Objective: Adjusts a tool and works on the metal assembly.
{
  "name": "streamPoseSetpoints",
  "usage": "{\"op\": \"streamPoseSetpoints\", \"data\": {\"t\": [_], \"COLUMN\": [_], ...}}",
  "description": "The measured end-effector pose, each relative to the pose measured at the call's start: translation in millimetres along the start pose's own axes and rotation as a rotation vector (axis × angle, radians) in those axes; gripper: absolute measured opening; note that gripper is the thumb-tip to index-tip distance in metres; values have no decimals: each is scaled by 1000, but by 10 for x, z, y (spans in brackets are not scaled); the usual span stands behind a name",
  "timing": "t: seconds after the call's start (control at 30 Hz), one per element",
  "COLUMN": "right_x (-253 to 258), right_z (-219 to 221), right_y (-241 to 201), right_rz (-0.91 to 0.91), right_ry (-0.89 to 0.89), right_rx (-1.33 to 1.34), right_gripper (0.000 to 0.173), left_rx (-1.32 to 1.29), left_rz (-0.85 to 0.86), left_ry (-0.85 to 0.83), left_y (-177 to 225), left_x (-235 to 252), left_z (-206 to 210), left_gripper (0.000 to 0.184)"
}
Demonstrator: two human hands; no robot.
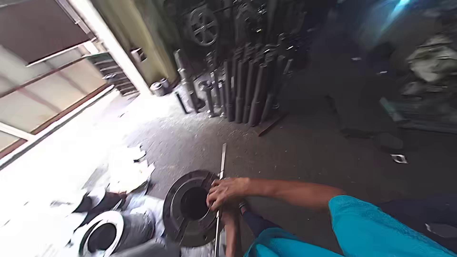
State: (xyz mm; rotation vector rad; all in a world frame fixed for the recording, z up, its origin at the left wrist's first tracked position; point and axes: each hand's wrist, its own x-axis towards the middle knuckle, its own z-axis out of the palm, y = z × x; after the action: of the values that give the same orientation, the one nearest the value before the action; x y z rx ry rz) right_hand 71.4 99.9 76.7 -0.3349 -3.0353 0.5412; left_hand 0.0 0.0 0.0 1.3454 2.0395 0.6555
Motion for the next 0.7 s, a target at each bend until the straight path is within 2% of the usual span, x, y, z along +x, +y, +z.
{"op": "streamPoseSetpoints", "data": {"t": [0.07, 0.13, 0.17, 0.23, 0.3, 0.33, 0.37, 0.43, 0.5, 0.6, 0.7], "right_x": [-45, -126, -204, -379, -515, -567, -598, -615, -555, -387, -241], "right_z": [-96, -236, -305, -349, -206, -59, 117, 482, 757, 950, 1037], "right_y": [-73, -162, -203, -279, -299, -316, -351, -487, -678, -858, -966], "right_rz": [-35, -27, 9, 137, 277, 314, 319, 305, 306, 309, 309], "right_ry": [20, 53, 73, 109, 155, 186, 230, 322, 392, 397, 338], "right_rx": [32, 47, 72, 202, 401, 542, 692, 929, 1074, 1080, 1087], "right_gripper": [48, 65, 67, 64, 54, 53, 59, 68, 64, 61, 62], "left_rx": [-75, -97, -112, -320, -230, -196, -183, -158, -168, -236, -322], "left_rz": [150, 246, 278, 403, 617, 677, 705, 684, 627, 576, 501], "left_ry": [84, -7, -95, -189, -239, -290, -335, -419, -474, -399, -354], "left_y": [-135, -178, -131, -111, -185, -237, -303, -456, -635, -928, -1157], "left_x": [15, 68, 52, -5, -69, -114, -166, -310, -479, -675, -835], "left_z": [23, -141, -296, -555, -698, -742, -758, -774, -778, -779, -971], "left_gripper": [33, 34, 31, 24, 22, 21, 22, 23, 20, 15, 16]}}
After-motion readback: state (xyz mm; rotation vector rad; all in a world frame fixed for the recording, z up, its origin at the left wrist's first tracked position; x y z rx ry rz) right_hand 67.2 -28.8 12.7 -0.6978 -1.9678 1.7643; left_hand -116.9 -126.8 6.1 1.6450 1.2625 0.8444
